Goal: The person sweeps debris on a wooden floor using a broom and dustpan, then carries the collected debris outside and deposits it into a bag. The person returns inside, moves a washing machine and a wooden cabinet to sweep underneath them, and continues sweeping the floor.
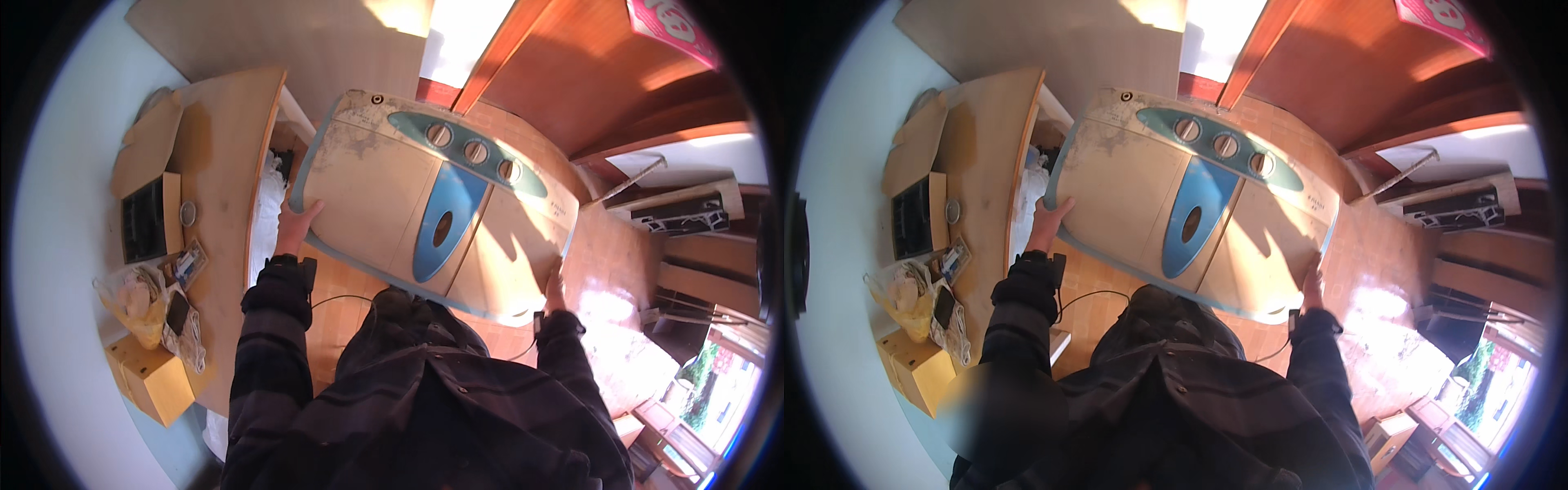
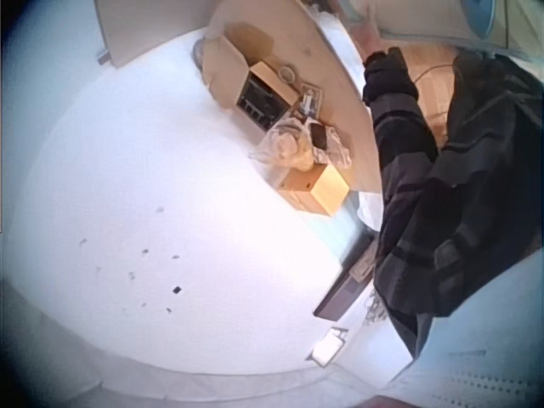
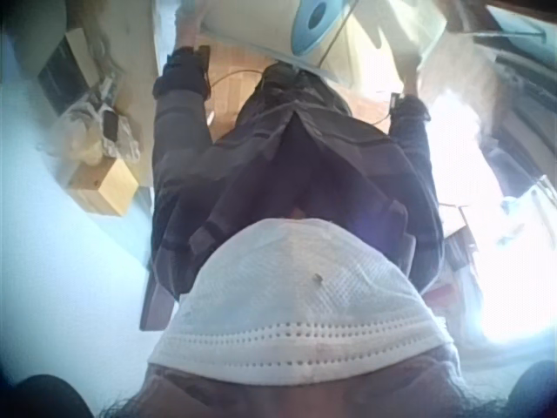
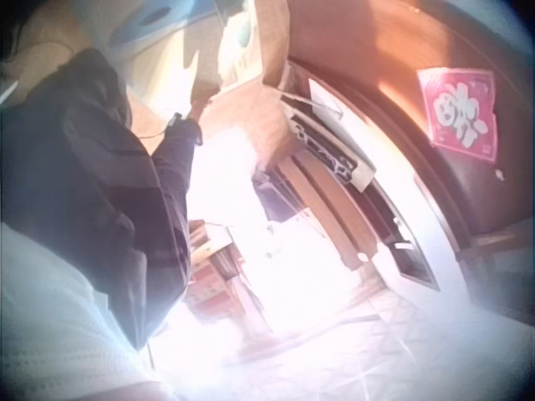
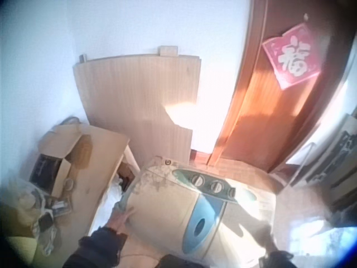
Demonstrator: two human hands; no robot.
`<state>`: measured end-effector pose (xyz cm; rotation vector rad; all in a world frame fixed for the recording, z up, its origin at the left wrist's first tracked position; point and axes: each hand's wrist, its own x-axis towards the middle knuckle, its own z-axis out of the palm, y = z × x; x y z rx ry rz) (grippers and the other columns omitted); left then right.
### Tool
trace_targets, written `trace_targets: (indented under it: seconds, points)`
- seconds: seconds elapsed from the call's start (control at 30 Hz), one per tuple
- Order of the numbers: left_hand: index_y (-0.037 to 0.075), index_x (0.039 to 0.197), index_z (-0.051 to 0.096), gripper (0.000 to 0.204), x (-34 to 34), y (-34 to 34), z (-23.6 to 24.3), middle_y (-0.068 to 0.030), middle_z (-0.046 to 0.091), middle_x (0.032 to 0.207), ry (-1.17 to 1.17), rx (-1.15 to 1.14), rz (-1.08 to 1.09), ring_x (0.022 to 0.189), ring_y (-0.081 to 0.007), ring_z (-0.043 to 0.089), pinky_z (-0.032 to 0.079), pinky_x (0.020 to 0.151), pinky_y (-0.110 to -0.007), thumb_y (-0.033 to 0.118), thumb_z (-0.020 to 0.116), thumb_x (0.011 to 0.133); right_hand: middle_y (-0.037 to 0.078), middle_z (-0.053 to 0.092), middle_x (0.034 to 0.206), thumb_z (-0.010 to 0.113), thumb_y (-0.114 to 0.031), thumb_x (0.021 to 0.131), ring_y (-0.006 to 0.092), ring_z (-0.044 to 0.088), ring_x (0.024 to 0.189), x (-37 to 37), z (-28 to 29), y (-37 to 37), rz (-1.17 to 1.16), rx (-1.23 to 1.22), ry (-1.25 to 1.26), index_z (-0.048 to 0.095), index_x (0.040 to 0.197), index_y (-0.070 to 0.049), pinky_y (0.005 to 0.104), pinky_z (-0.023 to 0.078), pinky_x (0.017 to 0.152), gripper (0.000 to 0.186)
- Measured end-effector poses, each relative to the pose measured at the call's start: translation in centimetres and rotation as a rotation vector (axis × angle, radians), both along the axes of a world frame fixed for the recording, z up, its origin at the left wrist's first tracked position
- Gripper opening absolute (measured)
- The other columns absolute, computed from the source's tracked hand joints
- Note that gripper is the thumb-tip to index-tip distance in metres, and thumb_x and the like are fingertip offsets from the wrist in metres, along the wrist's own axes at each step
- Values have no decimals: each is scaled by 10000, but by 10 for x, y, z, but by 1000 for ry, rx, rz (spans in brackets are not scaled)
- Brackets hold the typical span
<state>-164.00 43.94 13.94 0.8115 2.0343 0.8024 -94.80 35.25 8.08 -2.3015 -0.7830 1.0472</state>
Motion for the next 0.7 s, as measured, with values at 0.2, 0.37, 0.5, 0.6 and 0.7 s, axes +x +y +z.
trace_targets:
  seconds: [0.2,0.37,0.5,0.6,0.7]
  points:
    - [-46,1450,310,1135,-21,28,11,-270,432,1409,238,-116,-266,1251,-365,501,424,1021,-431,497,857,617,312,592,1154,239,-765,901,472,565,1067,-53,7,-91,-198,-147,-184,534,1240,71,527,413,931,950]
    - [-61,1367,426,876,-12,46,33,-184,609,1217,-1,62,-496,1082,-268,615,473,950,-354,348,836,710,304,560,1118,320,-582,985,444,483,1102,-87,34,-89,-67,25,-356,535,1146,68,505,368,971,703]
    - [-46,1280,539,634,4,63,57,-154,637,1184,-171,-91,-346,1060,-231,622,465,937,-329,344,753,828,295,575,1107,324,-576,987,431,511,1098,-95,34,-84,-127,8,-413,543,1151,49,495,400,951,683]
    - [-52,1278,550,618,14,67,58,-166,618,1229,56,-115,-399,1123,-239,588,432,975,-340,391,698,874,279,580,1104,342,-580,979,413,515,1107,-101,33,-83,-158,42,-503,544,1154,39,483,401,959,675]
    - [-72,1292,533,665,13,63,46,-173,605,1249,82,-139,-291,1162,-254,560,407,999,-354,437,672,886,253,585,1124,335,-612,965,400,531,1102,-107,39,-80,-276,-13,-452,551,1147,25,475,406,961,697]
